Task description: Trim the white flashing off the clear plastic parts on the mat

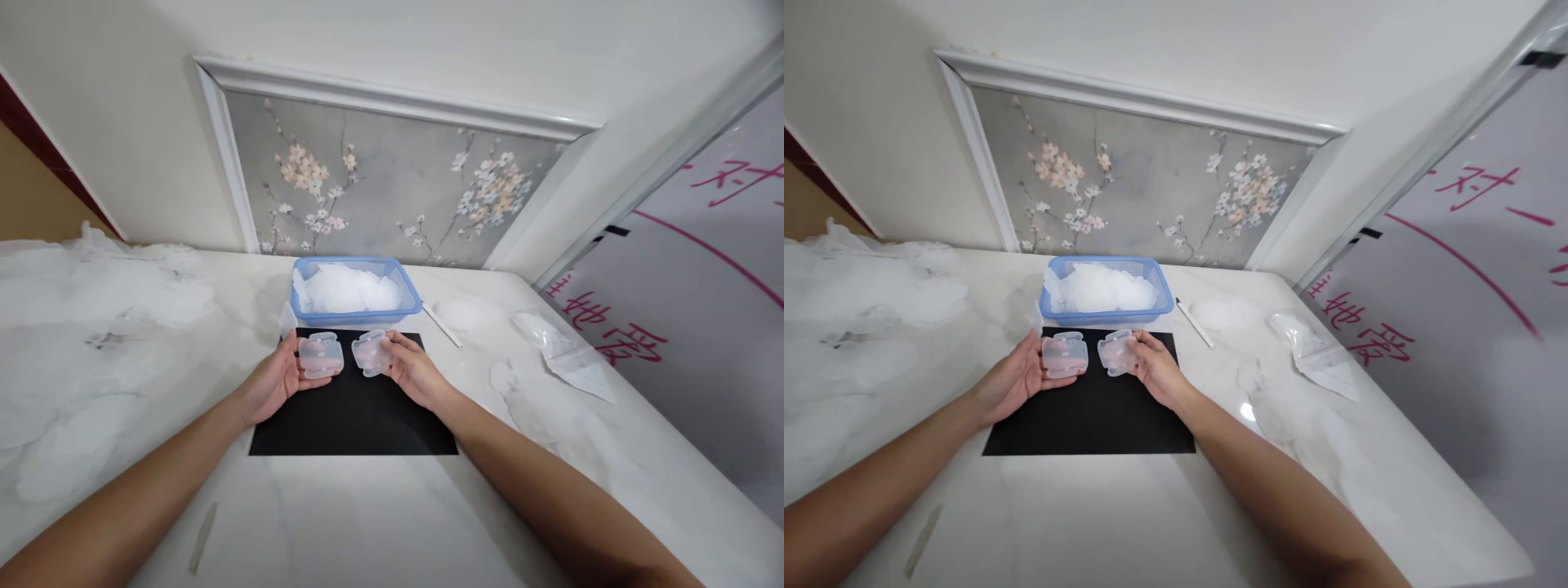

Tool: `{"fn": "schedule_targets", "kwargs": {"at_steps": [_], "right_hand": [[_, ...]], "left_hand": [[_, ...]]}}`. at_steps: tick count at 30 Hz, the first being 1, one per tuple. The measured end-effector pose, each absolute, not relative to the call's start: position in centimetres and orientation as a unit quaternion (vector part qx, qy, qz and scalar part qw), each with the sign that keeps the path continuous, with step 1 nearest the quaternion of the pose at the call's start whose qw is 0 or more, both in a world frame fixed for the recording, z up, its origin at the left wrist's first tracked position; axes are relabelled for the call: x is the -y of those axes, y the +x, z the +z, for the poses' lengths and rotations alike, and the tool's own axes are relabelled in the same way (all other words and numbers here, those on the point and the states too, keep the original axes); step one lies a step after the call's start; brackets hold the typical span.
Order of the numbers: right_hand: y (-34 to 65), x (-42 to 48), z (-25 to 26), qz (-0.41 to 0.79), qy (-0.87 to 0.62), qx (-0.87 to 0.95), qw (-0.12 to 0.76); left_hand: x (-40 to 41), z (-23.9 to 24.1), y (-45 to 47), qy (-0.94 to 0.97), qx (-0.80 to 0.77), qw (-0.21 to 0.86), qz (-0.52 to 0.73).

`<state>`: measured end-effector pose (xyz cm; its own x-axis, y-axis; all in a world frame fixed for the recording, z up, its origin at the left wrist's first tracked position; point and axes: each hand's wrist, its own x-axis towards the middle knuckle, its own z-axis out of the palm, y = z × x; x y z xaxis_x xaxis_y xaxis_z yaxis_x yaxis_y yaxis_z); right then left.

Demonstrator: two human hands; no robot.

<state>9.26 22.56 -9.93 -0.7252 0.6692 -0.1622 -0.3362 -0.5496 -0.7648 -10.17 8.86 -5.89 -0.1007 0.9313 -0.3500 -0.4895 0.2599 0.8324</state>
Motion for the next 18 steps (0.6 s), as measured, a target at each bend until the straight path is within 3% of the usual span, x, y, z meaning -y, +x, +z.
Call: {"fn": "schedule_targets", "kwargs": {"at_steps": [18], "right_hand": [[9.01,-22.53,-9.97,0.842,-0.212,0.404,0.286]], "left_hand": [[-8.74,-6.18,-10.32,0.228,-0.478,0.623,0.576]]}}
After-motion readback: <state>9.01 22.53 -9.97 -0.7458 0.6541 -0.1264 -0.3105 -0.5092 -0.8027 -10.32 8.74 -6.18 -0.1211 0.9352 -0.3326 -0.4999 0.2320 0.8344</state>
